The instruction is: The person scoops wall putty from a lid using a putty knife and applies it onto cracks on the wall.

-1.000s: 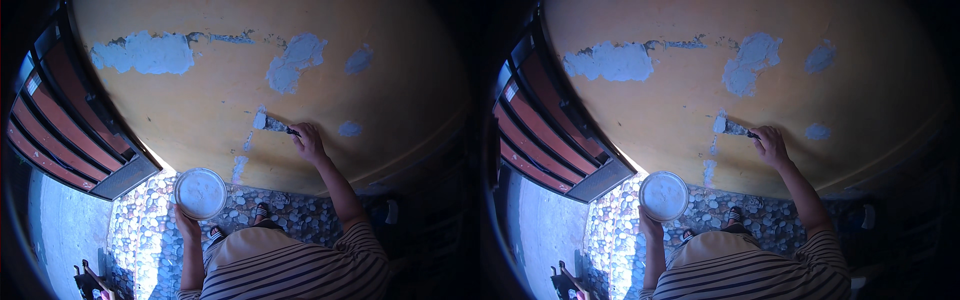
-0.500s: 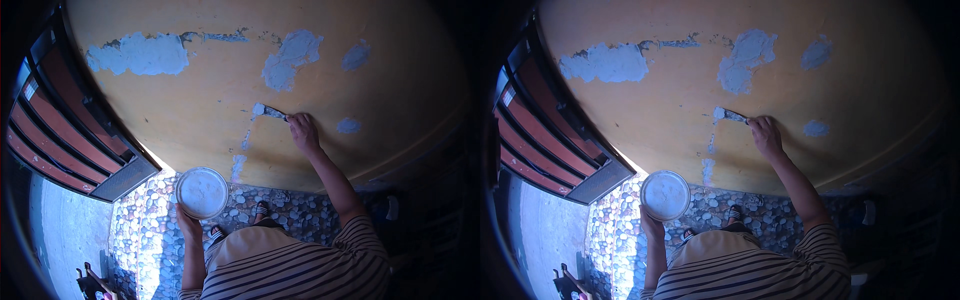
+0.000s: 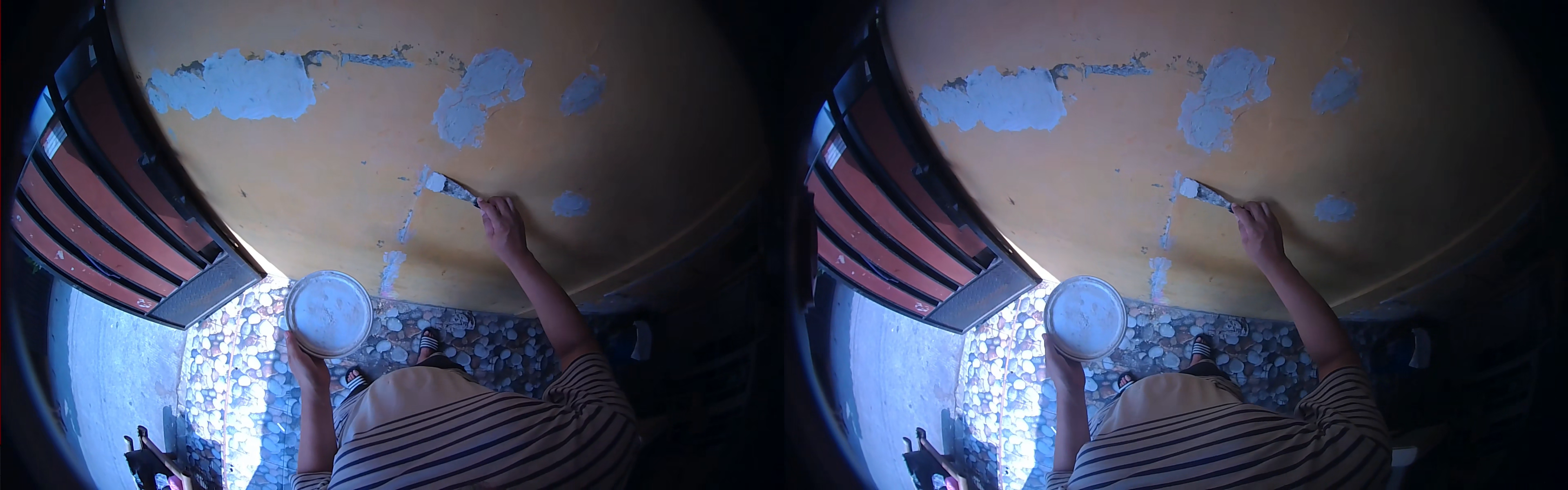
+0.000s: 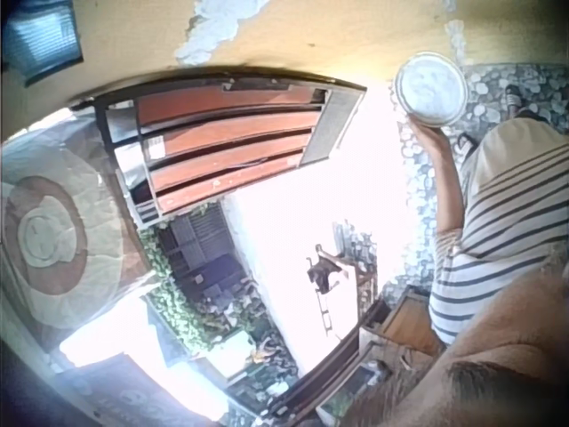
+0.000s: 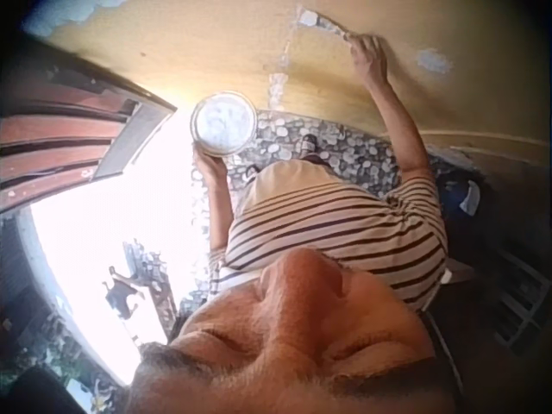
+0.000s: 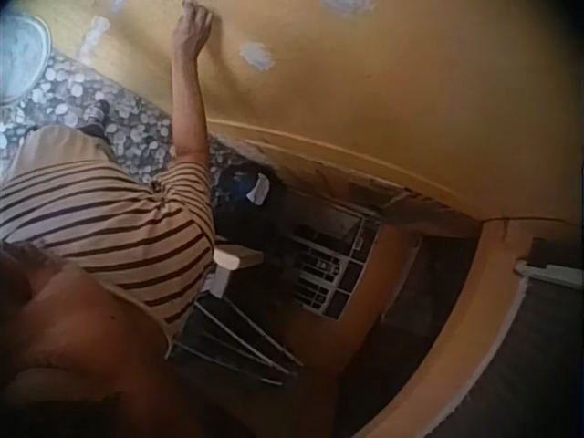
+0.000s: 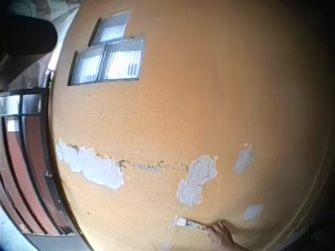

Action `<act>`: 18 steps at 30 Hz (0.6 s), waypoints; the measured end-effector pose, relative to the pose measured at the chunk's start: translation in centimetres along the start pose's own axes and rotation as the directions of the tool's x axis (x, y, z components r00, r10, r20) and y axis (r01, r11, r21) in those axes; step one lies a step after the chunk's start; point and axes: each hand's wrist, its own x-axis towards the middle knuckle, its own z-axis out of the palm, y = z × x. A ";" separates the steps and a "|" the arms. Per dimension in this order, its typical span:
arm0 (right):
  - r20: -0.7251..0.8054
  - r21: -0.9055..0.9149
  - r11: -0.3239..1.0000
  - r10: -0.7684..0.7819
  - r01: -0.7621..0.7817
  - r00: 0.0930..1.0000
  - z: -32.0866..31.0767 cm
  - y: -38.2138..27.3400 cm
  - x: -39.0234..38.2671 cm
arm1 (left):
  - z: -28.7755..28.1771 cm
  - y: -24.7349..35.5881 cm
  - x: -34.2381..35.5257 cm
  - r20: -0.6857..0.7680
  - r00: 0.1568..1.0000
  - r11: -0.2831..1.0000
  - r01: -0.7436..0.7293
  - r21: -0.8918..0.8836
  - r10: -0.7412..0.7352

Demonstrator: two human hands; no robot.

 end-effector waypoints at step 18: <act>-0.006 0.067 0.997 -0.023 0.024 1.000 0.9 -2.7 -0.1 | -1.5 -0.1 0.4 0.073 0.997 0.999 -0.016 0.034 0.013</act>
